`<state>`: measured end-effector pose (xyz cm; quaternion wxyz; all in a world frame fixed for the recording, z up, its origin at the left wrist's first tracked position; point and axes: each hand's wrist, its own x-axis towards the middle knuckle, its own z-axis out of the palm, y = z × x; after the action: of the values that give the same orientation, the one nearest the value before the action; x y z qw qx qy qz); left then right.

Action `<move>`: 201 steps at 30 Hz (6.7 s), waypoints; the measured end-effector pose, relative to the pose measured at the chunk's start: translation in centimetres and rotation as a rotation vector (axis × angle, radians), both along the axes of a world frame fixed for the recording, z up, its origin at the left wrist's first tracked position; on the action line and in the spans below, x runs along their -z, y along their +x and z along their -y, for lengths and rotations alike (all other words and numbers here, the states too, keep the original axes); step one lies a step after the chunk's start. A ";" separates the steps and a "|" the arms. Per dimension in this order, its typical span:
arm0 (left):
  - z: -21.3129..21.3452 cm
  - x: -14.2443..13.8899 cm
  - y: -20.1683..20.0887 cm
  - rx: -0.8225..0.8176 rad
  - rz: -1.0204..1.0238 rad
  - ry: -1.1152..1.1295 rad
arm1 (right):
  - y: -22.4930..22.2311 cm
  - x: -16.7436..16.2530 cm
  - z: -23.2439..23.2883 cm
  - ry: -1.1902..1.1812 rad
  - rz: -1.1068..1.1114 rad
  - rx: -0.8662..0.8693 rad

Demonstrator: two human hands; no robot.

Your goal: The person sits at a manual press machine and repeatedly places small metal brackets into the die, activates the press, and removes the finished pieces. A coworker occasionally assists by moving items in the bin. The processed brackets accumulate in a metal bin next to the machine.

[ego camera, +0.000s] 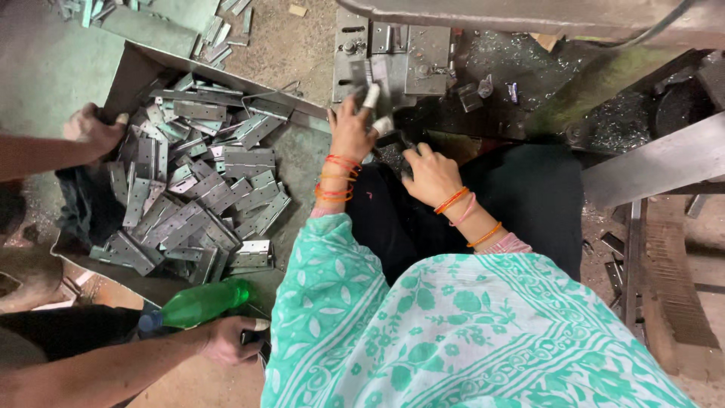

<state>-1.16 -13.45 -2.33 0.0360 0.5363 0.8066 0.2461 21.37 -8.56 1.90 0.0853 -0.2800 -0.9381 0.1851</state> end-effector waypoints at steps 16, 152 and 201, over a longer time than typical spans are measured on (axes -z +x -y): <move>-6.3 0.9 0.3 -0.056 -0.607 -0.306 | -0.2 0.1 -0.8 -0.098 0.213 -0.068; -0.2 -3.7 1.4 -0.098 0.088 0.574 | 0.1 0.5 -5.5 -0.246 -0.316 0.076; -8.4 -2.2 1.9 -0.237 -0.267 -0.148 | 2.0 3.6 -0.4 -0.091 0.227 -0.012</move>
<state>0.75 -5.06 -0.09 -0.0613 0.4613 0.8776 0.1155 23.36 -8.17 -1.69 -0.0353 -0.2972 -0.9340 0.1951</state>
